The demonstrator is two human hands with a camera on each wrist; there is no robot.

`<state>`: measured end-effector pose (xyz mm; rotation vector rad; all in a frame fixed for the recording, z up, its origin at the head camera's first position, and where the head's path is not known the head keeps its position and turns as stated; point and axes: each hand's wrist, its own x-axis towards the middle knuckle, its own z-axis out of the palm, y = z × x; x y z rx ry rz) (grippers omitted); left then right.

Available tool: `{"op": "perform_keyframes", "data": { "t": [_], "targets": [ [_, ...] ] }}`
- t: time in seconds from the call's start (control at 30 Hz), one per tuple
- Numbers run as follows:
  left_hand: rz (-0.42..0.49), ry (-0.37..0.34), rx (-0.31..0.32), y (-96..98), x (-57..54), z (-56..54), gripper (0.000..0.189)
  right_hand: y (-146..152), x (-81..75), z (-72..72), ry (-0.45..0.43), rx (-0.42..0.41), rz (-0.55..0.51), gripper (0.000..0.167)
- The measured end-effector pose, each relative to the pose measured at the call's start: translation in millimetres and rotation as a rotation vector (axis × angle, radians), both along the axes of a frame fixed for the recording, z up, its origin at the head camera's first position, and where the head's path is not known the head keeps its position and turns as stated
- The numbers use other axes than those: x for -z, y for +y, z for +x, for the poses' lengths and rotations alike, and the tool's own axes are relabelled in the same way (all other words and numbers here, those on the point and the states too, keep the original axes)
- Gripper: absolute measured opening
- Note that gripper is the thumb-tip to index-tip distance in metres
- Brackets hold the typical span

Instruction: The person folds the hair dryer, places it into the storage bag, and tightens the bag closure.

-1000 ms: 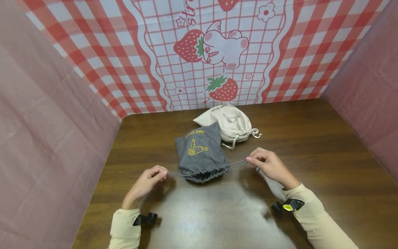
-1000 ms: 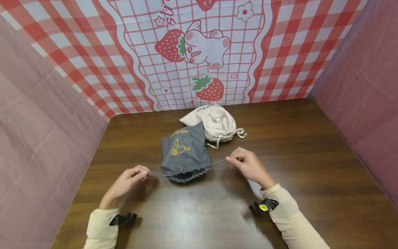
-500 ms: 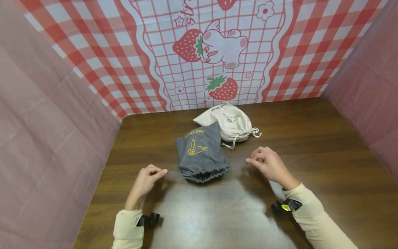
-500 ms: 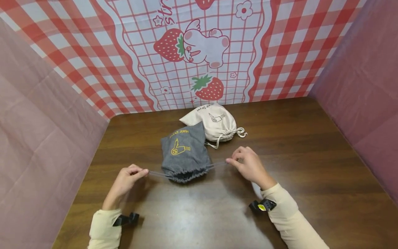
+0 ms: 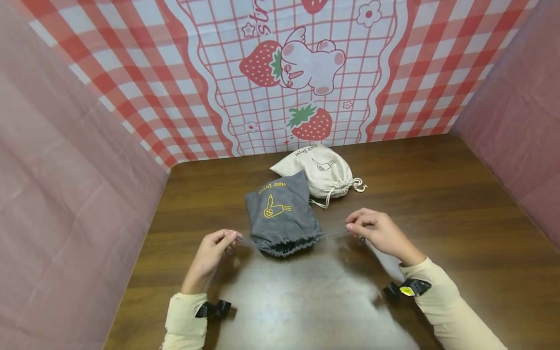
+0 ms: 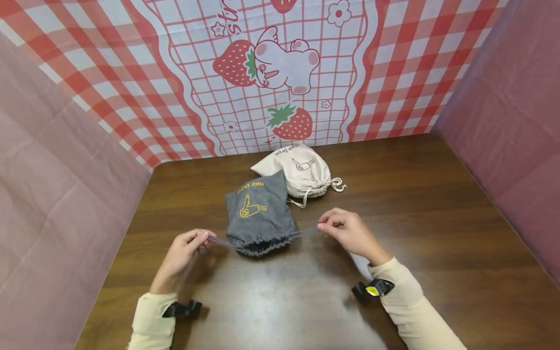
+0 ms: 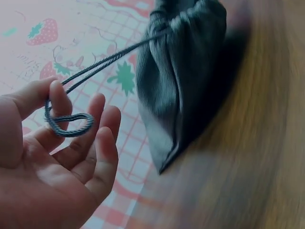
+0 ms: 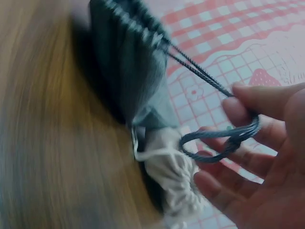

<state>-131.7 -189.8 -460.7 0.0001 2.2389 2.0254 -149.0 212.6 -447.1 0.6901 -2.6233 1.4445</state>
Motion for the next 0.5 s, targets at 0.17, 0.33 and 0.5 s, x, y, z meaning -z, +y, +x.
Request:
{"op": "perform_keyframes", "data": {
  "t": [0.17,0.33,0.5],
  "targets": [
    [0.137,-0.001,0.050,6.1,0.6,-1.1,0.026,-6,-4.2,-2.2,-0.212,-0.088,-0.244,0.031],
    [0.336,0.051,0.100,14.6,3.2,-3.1,0.034,-16,-3.7,-4.8,-0.375,-0.278,-0.528,0.034],
    [0.593,0.166,0.204,24.3,4.5,-5.6,0.039,-25,0.6,-7.3,-0.478,-0.545,-0.818,0.040]
  ]
}}
